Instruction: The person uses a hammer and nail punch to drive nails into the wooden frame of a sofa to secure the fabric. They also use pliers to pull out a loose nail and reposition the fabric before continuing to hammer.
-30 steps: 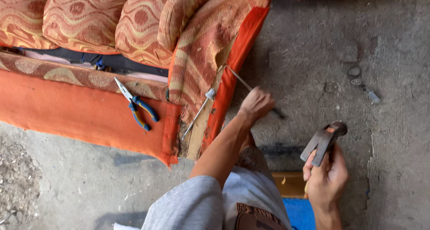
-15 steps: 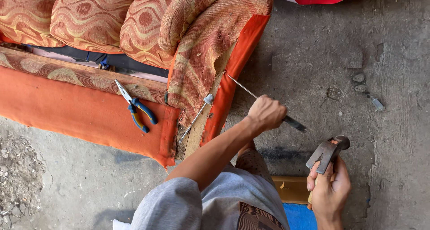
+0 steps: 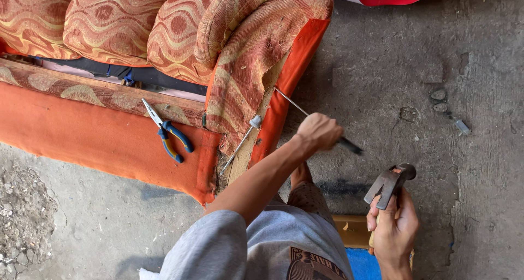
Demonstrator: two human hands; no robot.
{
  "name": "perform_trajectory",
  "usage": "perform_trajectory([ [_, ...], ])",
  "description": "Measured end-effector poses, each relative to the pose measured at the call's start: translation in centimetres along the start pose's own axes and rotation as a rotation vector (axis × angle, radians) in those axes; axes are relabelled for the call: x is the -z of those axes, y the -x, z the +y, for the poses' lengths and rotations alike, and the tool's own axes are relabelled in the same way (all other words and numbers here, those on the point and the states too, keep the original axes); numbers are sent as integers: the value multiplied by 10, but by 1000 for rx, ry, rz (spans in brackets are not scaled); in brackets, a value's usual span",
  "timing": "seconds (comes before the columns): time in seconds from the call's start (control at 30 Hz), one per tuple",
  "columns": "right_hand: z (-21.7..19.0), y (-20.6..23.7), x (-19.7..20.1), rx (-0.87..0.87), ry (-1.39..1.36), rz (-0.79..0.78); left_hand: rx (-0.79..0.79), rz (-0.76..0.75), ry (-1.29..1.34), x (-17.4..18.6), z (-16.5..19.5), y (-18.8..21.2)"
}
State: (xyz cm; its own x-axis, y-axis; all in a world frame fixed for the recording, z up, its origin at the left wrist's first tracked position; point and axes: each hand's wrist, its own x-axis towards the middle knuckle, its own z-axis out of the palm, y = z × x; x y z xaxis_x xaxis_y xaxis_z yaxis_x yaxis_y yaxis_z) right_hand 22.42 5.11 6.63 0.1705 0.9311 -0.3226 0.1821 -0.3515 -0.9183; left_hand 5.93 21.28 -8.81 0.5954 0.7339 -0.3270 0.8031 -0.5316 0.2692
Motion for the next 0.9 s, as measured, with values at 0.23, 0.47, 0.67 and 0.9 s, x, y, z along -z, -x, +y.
perform_trajectory([
  [0.23, 13, 11, 4, -30, 5, 4, -93, -163, -342, -37, -33, 12],
  [0.47, 26, 5, 11, -46, -86, 9, -27, -56, -41, 23, 10, 51],
  [0.67, 26, -4, 13, -28, -39, 24, 266, 363, 447, 75, 9, 120],
  [0.9, 21, -17, 3, -42, -17, -40, 231, 1115, 1255, 121, -100, 145],
])
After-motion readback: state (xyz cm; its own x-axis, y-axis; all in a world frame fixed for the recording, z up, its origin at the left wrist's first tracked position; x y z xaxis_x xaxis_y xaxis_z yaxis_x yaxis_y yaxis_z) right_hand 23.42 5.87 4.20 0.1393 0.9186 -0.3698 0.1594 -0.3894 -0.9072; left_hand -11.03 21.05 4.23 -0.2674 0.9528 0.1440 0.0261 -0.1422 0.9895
